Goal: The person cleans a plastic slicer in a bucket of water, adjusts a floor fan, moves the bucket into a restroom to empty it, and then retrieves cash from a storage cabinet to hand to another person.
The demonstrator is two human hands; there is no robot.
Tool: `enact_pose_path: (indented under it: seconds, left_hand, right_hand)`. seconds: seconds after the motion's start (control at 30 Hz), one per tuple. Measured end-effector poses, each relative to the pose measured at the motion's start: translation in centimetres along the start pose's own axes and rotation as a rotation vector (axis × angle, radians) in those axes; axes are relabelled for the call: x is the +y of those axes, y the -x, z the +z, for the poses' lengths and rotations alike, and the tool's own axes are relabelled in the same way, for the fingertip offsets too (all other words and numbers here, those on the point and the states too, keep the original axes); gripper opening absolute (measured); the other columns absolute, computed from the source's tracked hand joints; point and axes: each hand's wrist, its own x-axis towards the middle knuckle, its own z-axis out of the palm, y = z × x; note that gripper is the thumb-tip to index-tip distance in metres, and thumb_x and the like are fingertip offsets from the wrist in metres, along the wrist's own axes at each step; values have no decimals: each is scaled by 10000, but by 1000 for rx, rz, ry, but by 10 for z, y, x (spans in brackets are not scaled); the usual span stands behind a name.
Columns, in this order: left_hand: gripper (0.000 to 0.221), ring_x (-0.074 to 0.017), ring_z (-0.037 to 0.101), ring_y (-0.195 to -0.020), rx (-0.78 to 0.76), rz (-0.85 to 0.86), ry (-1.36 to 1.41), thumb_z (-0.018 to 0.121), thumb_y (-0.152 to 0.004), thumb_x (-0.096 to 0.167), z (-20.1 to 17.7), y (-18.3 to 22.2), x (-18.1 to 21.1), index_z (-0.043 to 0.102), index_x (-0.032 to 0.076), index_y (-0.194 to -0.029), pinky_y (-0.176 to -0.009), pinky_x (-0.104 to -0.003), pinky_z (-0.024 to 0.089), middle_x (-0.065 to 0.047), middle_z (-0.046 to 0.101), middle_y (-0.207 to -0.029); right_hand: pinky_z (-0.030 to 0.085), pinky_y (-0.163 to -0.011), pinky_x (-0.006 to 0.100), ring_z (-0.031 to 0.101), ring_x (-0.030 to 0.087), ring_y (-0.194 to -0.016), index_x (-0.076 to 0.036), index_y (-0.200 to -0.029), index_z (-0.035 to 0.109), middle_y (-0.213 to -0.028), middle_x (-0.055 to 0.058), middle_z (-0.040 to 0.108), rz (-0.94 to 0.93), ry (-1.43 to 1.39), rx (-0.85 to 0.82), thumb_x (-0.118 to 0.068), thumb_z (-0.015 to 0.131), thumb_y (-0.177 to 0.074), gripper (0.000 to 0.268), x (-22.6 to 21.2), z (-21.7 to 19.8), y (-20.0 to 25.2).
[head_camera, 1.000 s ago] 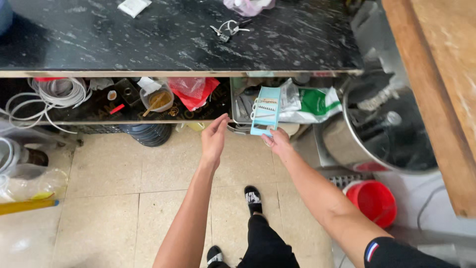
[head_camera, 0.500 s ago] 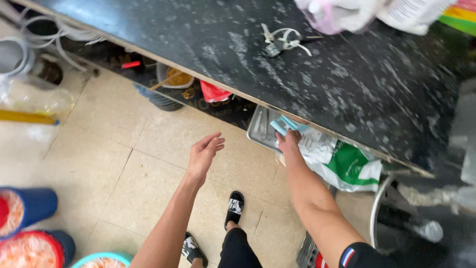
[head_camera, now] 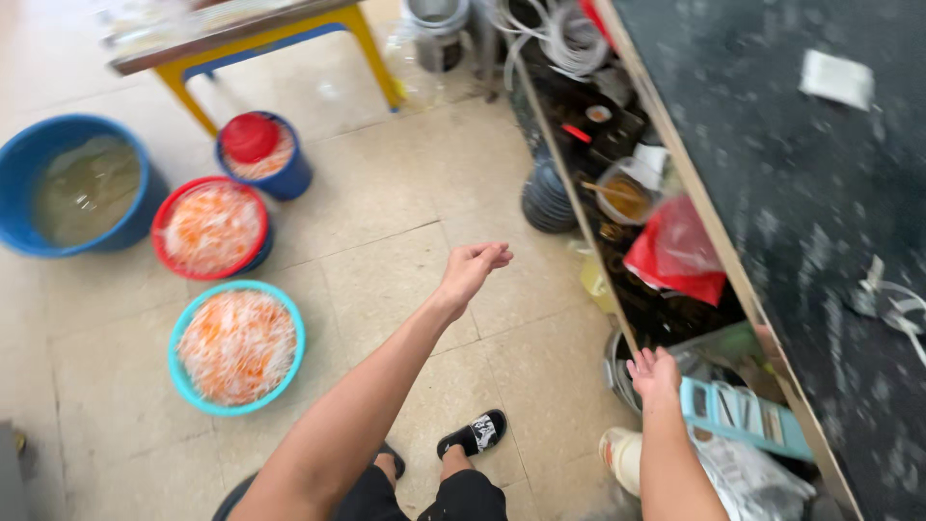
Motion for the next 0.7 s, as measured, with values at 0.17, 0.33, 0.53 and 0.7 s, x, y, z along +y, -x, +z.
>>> enact_pose_path:
  seconds: [0.17,0.33,0.53,0.7]
  left_hand:
    - [414,-230,731,-1118,311,115,139,584,-1008,285,-148,46,11,718,-19,-1255,-977,-357,542,-153,777,-1159]
    - [415,-211,704,-1148,547,147,335,549,-1023,333,-308,111,4,681,60,-1306,-957,-382,536,-113,754,-1207]
    - [437,-203,710,-1148,897,169,391,504,-1038,351,-473,171,-69,678,64,-1318,-964,-368,515,-118,760,-1216]
    - [447,-221,696,-1170,1152,179,563,493,-1050,353,-557,208,-145,656,57,-1343,-981,-375,515,-135,738,-1253]
  right_hand:
    - [463,-1038,443,595,260,-1297,-174,-1552,404,-1416,100,609,-55,477,-530,-350,460,-1087,500,78,188,85]
    - [525,-909,346,710,230,-1064,-67,-1532,466,-1311,165,693,-296,1011,-890,-209,554,-1053,507,229,360,177]
    - [544,-864,302,719,175,-1033,-91,-1480,523,-1247,106,720,-169,1474,-1234,-251,572,-1013,496,442,485,241]
    - [538,-820,331,724,192,-1005,-83,-1465,546,-1220,109,738,-70,1752,-1365,-273,580,-992,511,594,525,200]
